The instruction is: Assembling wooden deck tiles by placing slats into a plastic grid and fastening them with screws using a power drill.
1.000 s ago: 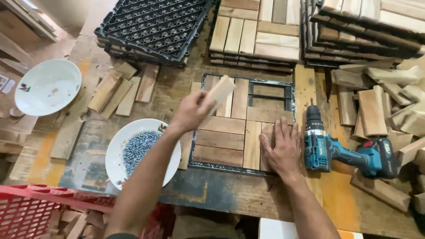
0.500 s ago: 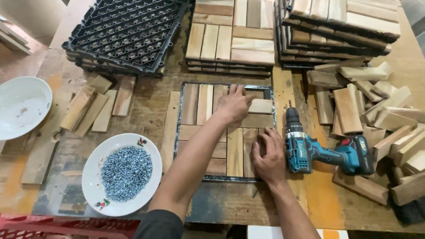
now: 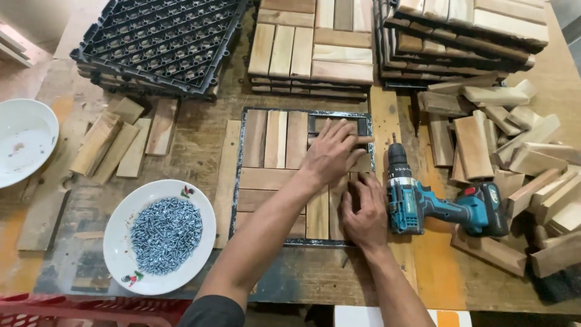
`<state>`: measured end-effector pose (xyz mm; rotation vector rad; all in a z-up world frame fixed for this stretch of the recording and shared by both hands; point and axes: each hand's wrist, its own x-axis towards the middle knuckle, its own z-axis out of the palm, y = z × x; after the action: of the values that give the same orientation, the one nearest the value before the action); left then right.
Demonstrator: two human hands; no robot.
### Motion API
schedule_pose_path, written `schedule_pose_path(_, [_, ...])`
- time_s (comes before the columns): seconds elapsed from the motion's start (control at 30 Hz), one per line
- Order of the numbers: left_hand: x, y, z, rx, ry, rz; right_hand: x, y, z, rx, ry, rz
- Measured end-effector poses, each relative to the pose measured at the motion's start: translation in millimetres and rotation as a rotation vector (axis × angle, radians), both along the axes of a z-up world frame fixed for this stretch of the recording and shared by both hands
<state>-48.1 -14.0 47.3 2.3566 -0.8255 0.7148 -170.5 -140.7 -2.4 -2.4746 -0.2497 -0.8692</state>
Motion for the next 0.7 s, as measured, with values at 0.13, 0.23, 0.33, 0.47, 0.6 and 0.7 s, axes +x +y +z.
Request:
schedule_pose_path(0.13, [6.0, -6.6, -45.3, 0.010, 0.267, 0.000, -0.1, -4.3, -12.9, -0.004, -0.015, 0.016])
schedule_pose_path(0.23, [-3.5, -1.5, -13.3, 0.134, 0.259, 0.078, 2.6, -2.2, -4.2, 0.013, 0.018, 0.011])
schedule_pose_path(0.33, [3.1, -3.9, -20.1, 0.271, 0.312, 0.076, -5.6, -2.0, -3.4, 0.009, 0.031, 0.006])
schedule_pose_path(0.47, [17.1, 3.8, 1.2, 0.278, 0.336, 0.009, 4.7, -3.5, -1.7, 0.038, 0.050, 0.013])
schedule_pose_path(0.6, [-1.5, 14.1, 48.9, 0.626, 0.441, -0.018, -1.3, -0.8, 2.3, 0.034, 0.031, 0.021])
schedule_pose_path(0.7, [1.3, 11.5, 38.7, 0.720, 0.441, -0.016, -1.4, -3.1, -1.7, 0.036, 0.022, 0.024])
